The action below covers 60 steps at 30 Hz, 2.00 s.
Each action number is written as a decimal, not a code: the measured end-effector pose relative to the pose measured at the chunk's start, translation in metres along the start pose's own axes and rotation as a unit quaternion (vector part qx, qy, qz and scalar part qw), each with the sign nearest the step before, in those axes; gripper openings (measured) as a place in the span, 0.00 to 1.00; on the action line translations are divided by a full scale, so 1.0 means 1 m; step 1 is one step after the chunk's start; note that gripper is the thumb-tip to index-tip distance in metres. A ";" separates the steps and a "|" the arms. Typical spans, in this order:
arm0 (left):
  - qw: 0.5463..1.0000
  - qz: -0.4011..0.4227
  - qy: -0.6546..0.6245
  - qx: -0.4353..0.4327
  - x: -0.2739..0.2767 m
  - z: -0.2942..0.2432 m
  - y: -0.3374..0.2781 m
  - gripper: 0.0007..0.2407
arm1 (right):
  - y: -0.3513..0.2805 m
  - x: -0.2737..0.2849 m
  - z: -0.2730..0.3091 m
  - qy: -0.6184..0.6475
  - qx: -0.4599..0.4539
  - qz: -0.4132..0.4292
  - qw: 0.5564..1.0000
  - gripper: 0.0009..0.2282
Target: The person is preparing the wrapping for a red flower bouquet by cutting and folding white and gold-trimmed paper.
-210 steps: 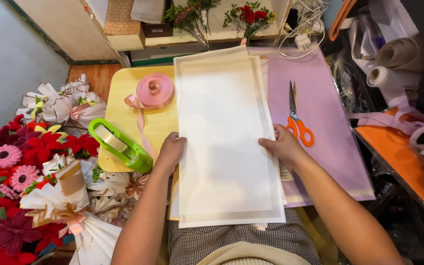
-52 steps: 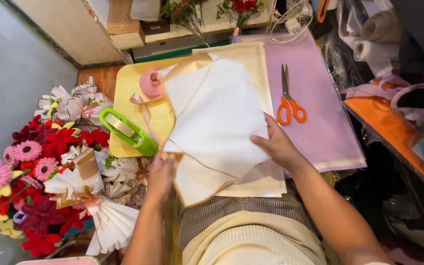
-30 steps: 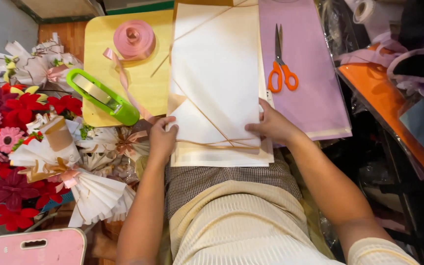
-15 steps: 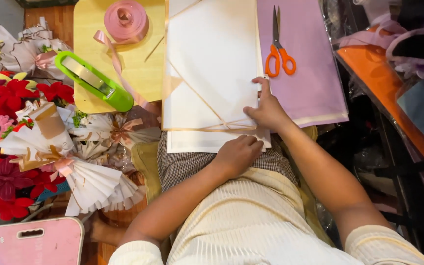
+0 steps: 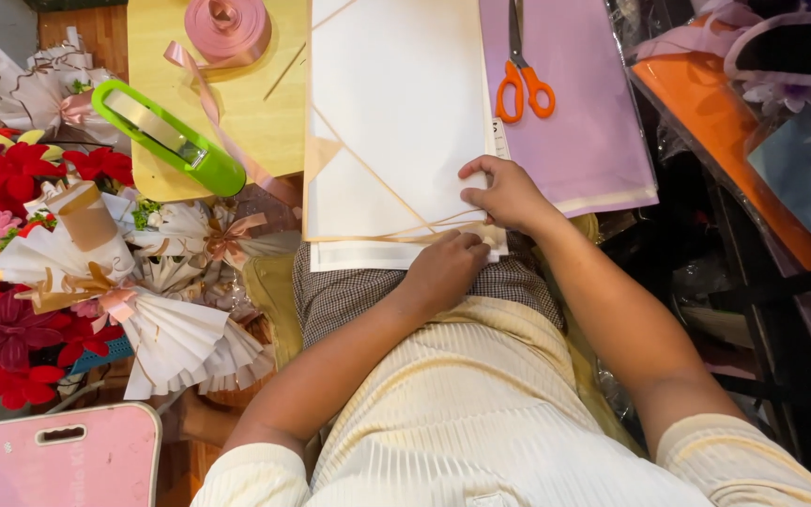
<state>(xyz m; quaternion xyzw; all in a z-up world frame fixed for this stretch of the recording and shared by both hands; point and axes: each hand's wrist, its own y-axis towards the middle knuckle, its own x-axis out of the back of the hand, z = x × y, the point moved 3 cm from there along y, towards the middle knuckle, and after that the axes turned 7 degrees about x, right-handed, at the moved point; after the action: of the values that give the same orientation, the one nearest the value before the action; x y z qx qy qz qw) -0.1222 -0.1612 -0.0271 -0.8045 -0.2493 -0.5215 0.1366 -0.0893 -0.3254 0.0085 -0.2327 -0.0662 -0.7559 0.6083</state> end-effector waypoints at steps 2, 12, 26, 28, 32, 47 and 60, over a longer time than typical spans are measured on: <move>1.000 -0.009 -0.014 -0.009 0.007 -0.003 0.001 0.07 | 0.001 0.000 -0.011 0.024 0.004 -0.002 1.000 0.14; 0.999 -0.012 0.023 -0.022 0.030 -0.006 0.000 0.08 | 0.003 0.002 -0.003 0.143 0.003 0.008 0.990 0.15; 0.983 -0.096 0.123 -0.095 0.034 -0.015 -0.001 0.10 | 0.007 -0.001 -0.014 0.144 -0.015 0.009 0.989 0.16; 0.993 -0.087 0.068 -0.044 0.049 -0.015 0.000 0.12 | 0.010 -0.001 -0.015 0.134 -0.016 0.012 0.991 0.14; 0.996 -0.082 0.019 -0.008 0.028 0.001 0.004 0.14 | 0.004 0.000 0.001 0.154 -0.027 0.017 0.988 0.16; 0.973 -0.169 -0.144 -0.064 0.032 0.012 -0.003 0.05 | 0.007 -0.003 -0.006 0.158 -0.041 0.024 0.986 0.16; 0.957 -0.080 -0.255 0.112 0.016 0.017 0.008 0.02 | 0.006 -0.002 -0.002 0.131 -0.053 0.014 0.990 0.17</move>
<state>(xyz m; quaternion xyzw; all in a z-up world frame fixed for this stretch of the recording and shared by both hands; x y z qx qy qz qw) -0.0999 -0.1554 -0.0196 -0.8677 -0.3960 -0.2775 0.1153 -0.0841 -0.3258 0.0052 -0.1641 0.0573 -0.7737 0.6092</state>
